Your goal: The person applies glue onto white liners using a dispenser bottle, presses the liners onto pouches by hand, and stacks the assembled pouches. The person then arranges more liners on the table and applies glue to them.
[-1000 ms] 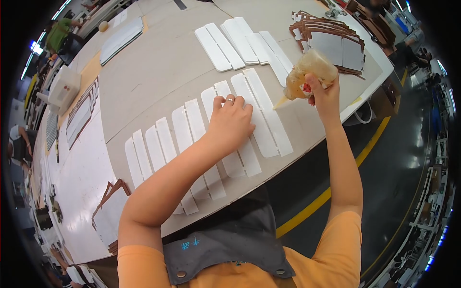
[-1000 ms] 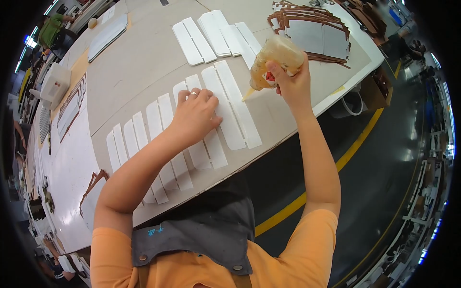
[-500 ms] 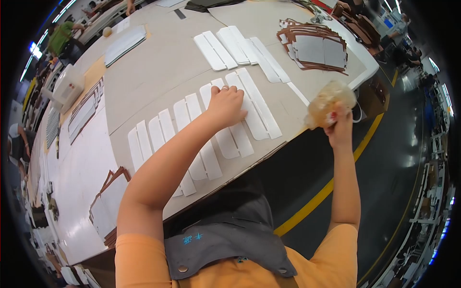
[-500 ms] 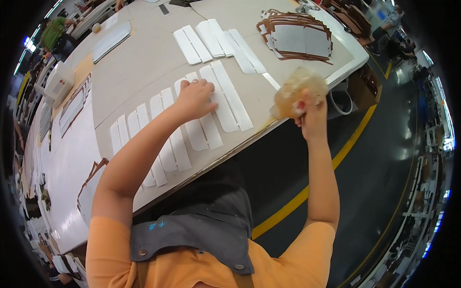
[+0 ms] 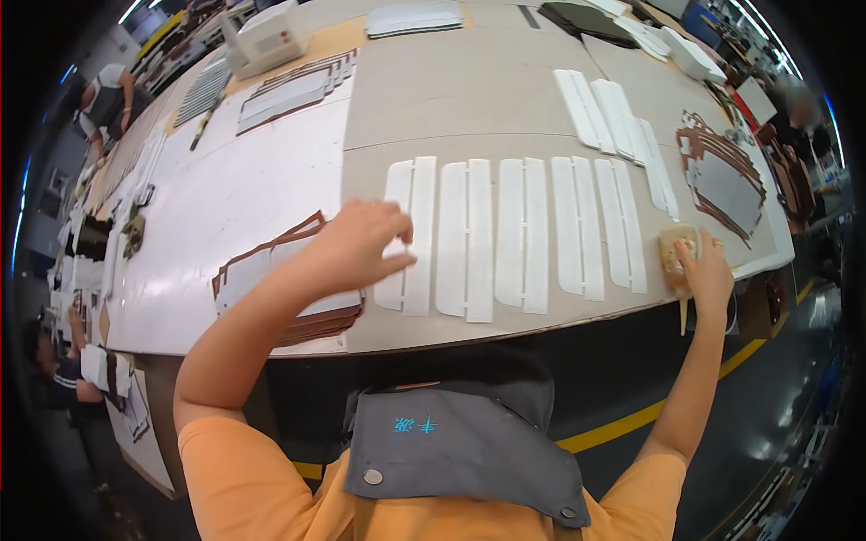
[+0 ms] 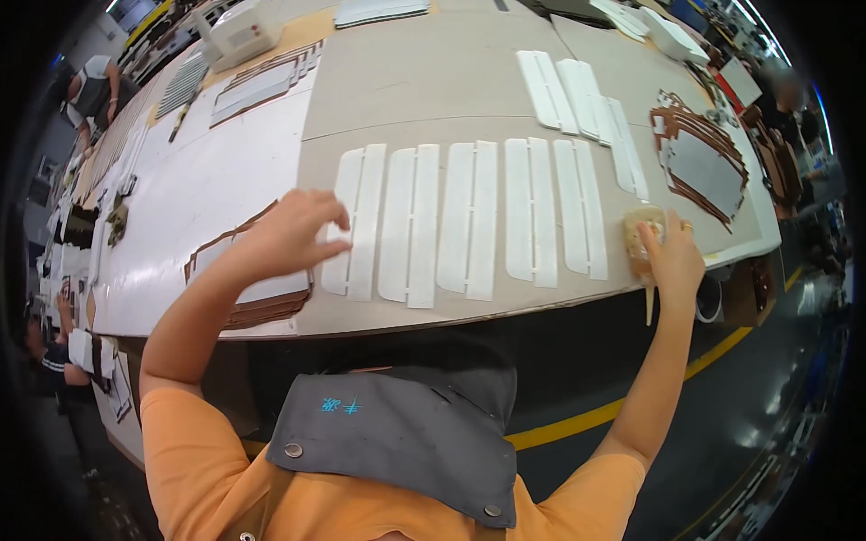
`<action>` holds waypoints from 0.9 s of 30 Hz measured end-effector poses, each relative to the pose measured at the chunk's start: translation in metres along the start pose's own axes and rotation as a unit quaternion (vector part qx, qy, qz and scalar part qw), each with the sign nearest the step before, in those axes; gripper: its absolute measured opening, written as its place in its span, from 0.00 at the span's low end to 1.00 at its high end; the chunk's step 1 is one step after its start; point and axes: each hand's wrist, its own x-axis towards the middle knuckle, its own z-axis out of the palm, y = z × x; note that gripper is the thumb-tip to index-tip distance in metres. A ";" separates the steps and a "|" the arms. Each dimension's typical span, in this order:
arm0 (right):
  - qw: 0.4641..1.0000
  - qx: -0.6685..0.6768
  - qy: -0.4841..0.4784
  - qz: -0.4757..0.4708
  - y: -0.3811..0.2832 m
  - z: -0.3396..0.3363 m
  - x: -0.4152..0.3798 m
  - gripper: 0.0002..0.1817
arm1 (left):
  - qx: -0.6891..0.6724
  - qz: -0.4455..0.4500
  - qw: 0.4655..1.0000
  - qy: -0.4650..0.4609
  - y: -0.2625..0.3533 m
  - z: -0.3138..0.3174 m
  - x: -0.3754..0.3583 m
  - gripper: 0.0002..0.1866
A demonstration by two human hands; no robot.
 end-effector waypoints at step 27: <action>0.631 0.736 -0.246 -0.008 -0.370 0.007 -0.082 0.14 | -0.546 0.017 0.736 0.400 -0.076 -0.019 -0.150 0.05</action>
